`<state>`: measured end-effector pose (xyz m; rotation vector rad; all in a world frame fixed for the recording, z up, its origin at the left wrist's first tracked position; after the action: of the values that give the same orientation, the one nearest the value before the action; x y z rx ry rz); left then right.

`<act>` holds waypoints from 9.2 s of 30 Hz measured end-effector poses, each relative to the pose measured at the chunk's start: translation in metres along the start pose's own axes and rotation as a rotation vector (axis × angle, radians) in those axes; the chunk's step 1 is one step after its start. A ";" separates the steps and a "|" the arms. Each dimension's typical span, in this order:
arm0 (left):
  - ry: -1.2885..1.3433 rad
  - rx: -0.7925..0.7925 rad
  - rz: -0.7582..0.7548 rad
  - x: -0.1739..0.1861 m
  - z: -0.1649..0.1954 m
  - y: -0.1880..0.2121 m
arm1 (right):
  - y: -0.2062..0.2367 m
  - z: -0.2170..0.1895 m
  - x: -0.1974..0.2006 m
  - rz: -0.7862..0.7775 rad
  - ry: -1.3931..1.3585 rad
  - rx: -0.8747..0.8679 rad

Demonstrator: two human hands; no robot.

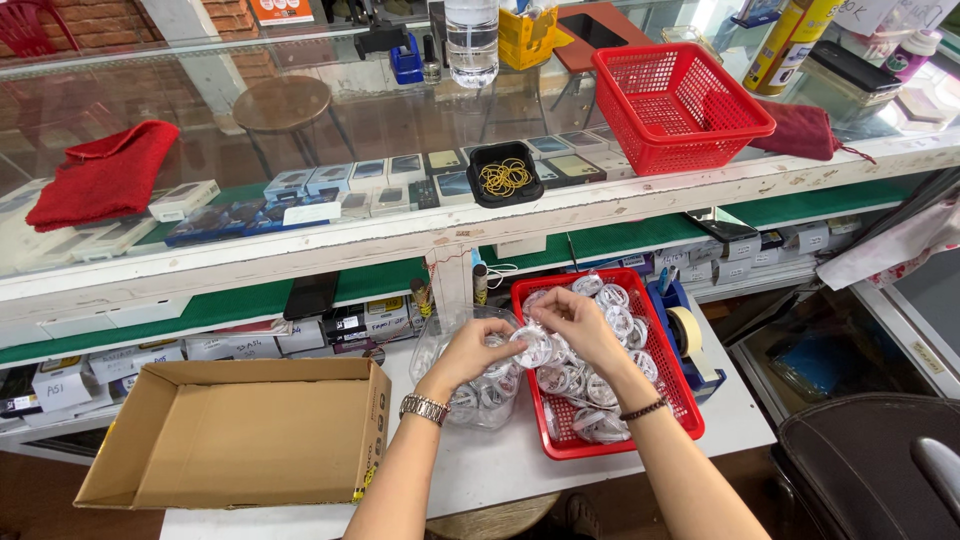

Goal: The person carries a tray of white boxes to the counter, then transfers round plastic-wrapped cable packages one at a time from a red basket into a clear plastic container, occasionally securing items with a tape dispenser. The items are packed for storage or sale in the shop.

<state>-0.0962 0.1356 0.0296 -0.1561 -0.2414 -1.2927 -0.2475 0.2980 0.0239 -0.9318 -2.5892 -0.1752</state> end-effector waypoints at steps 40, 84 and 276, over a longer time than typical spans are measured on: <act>0.678 0.024 0.555 0.045 -0.085 0.036 | -0.086 0.063 -0.165 -0.399 0.673 0.130; -0.656 0.346 0.028 0.002 -0.119 0.008 | -0.064 0.069 -0.174 -0.270 0.905 0.040; -0.421 0.100 0.597 -0.001 -0.098 0.011 | -0.059 0.037 -0.075 -0.023 0.512 0.243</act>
<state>-0.0771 0.1154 -0.0649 -0.3848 -0.5708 -0.6426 -0.2436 0.2176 -0.0392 -0.6641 -2.0916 -0.0875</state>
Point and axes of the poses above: each hand's wrist, its own y-axis away from the middle knuckle, its own x-axis out of the back of the hand, z = x × y, the point moved 1 cm from there along -y, towards the middle knuckle, and after that the axes turned 8 degrees about y, right-handed, at the moved point
